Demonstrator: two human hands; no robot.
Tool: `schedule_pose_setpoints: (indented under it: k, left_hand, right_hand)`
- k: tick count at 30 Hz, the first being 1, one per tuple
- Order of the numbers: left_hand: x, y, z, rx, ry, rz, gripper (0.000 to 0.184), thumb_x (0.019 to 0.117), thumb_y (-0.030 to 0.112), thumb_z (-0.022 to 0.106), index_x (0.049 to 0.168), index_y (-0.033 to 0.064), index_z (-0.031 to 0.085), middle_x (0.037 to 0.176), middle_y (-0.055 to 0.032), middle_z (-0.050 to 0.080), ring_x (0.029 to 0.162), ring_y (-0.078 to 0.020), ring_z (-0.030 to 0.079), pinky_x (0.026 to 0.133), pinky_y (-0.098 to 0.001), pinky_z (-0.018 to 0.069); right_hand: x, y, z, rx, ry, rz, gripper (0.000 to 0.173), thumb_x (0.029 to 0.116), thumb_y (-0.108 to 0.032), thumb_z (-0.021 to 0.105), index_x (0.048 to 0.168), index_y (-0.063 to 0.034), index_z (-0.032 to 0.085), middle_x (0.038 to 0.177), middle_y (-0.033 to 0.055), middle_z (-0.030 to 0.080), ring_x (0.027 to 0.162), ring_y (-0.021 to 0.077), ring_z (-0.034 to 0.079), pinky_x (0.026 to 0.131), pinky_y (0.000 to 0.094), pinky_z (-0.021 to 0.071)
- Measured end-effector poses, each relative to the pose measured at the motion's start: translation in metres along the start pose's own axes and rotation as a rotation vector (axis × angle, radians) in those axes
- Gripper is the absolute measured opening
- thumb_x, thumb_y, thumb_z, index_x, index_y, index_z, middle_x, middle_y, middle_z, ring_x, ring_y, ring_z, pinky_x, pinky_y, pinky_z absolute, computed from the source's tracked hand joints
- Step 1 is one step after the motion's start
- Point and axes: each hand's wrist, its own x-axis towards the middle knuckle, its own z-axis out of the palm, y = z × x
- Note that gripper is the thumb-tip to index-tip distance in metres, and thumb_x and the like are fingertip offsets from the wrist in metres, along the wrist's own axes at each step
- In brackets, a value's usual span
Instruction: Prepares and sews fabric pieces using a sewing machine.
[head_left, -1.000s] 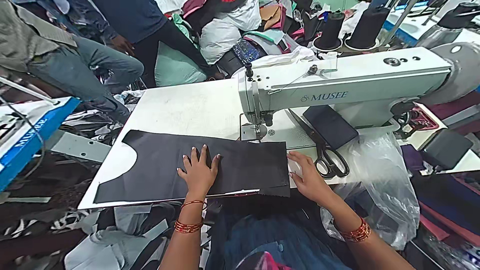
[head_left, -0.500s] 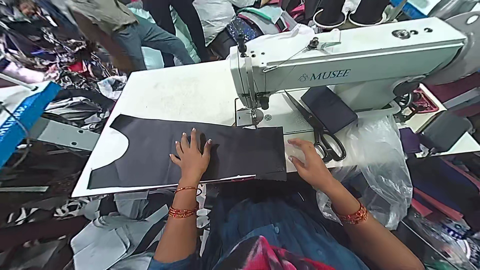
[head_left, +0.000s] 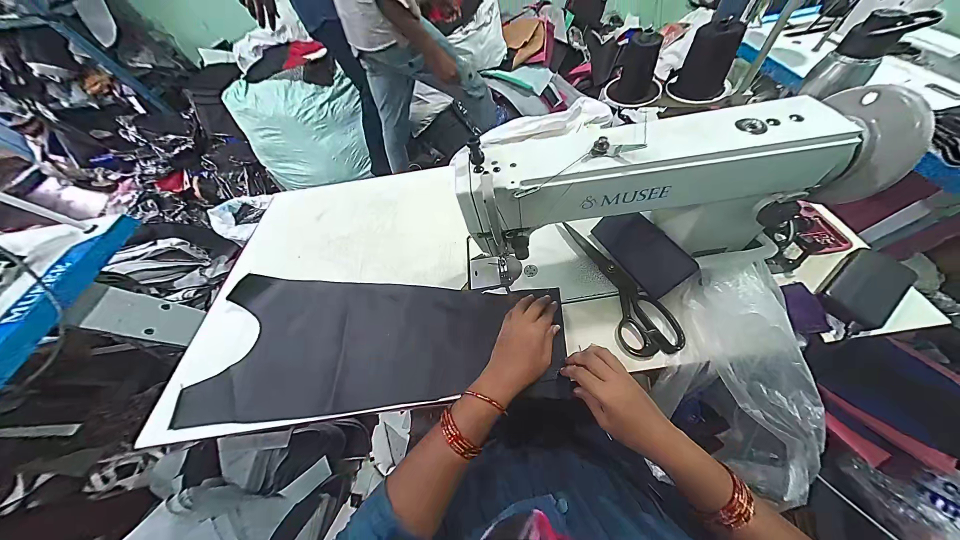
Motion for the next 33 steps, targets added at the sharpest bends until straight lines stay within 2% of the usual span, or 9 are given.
schedule_pose_setpoints:
  k: [1,3,8,11,17,21,28,33]
  left_hand:
    - [0.003,0.005,0.003,0.029,-0.037,-0.033,0.041,0.1066,0.02,0.045,0.139,0.0016,0.062,0.148,-0.0165,0.057,0.143,-0.0399,0.046,0.117,-0.0577,0.0346]
    - [0.003,0.009,0.011,0.074,-0.005,-0.051,0.041,0.1055,0.019,0.046,0.138,0.0003,0.063,0.148,-0.0174,0.057,0.142,-0.0415,0.048,0.117,-0.0605,0.0341]
    - [-0.003,0.004,0.025,0.099,0.117,-0.023,0.044,0.1027,0.02,0.044,0.138,0.0009,0.062,0.147,-0.0172,0.058,0.14,-0.0433,0.049,0.116,-0.0642,0.0342]
    - [-0.003,0.005,0.023,0.112,0.081,-0.044,0.047,0.1037,0.022,0.042,0.142,0.0037,0.06,0.15,-0.0148,0.056,0.142,-0.042,0.047,0.117,-0.0627,0.032]
    - [-0.003,0.002,0.021,0.121,0.067,-0.039,0.047,0.1044,0.023,0.041,0.143,0.0045,0.059,0.151,-0.0136,0.056,0.143,-0.0408,0.047,0.117,-0.062,0.0325]
    - [-0.006,-0.014,0.013,0.139,0.096,-0.051,0.046,0.1039,0.023,0.041,0.142,0.0045,0.061,0.149,-0.0137,0.057,0.143,-0.0401,0.047,0.117,-0.0609,0.0338]
    - [-0.011,-0.053,-0.009,0.146,0.09,-0.165,0.047,0.1039,0.023,0.043,0.144,0.0066,0.059,0.152,-0.0128,0.054,0.145,-0.0395,0.044,0.12,-0.058,0.0299]
    - [-0.003,-0.059,-0.015,0.128,0.072,-0.23,0.049,0.105,0.026,0.04,0.147,0.0079,0.056,0.156,-0.0091,0.051,0.148,-0.0358,0.04,0.123,-0.0551,0.0258]
  right_hand:
    - [0.0,-0.001,0.002,-0.021,0.022,-0.012,0.019,0.0967,-0.013,0.06,0.109,-0.0087,0.074,0.116,0.0091,0.072,0.113,0.0295,0.067,0.105,0.0446,0.05]
    - [0.0,-0.003,0.005,-0.045,0.063,-0.024,0.021,0.0996,-0.013,0.055,0.105,-0.0079,0.075,0.113,0.0088,0.074,0.112,0.0275,0.069,0.106,0.0427,0.0503]
    - [0.006,-0.006,0.01,-0.092,0.112,-0.05,0.018,0.0959,-0.006,0.057,0.094,-0.0082,0.074,0.103,0.0076,0.075,0.104,0.0252,0.07,0.101,0.0399,0.0533]
    - [0.008,-0.006,0.009,-0.112,0.106,-0.091,0.019,0.0944,-0.001,0.055,0.093,-0.0076,0.073,0.104,0.0081,0.075,0.105,0.0251,0.071,0.101,0.0388,0.054]
    - [0.01,-0.006,0.017,-0.113,0.166,-0.111,0.021,0.0921,0.004,0.053,0.091,-0.0055,0.072,0.098,0.0083,0.075,0.102,0.0237,0.072,0.102,0.0349,0.0535]
    - [0.024,-0.011,0.032,-0.082,0.185,-0.118,0.021,0.0915,0.005,0.053,0.09,-0.0042,0.072,0.099,0.0094,0.076,0.102,0.0232,0.073,0.104,0.035,0.0528]
    - [0.065,-0.021,0.056,-0.019,0.15,-0.126,0.019,0.0867,0.009,0.057,0.089,-0.0023,0.073,0.098,0.0106,0.076,0.101,0.0252,0.074,0.101,0.0374,0.0556]
    - [0.078,-0.017,0.057,0.002,0.118,-0.109,0.02,0.0851,0.01,0.057,0.09,-0.0011,0.073,0.1,0.0121,0.076,0.102,0.0275,0.074,0.102,0.039,0.0549]
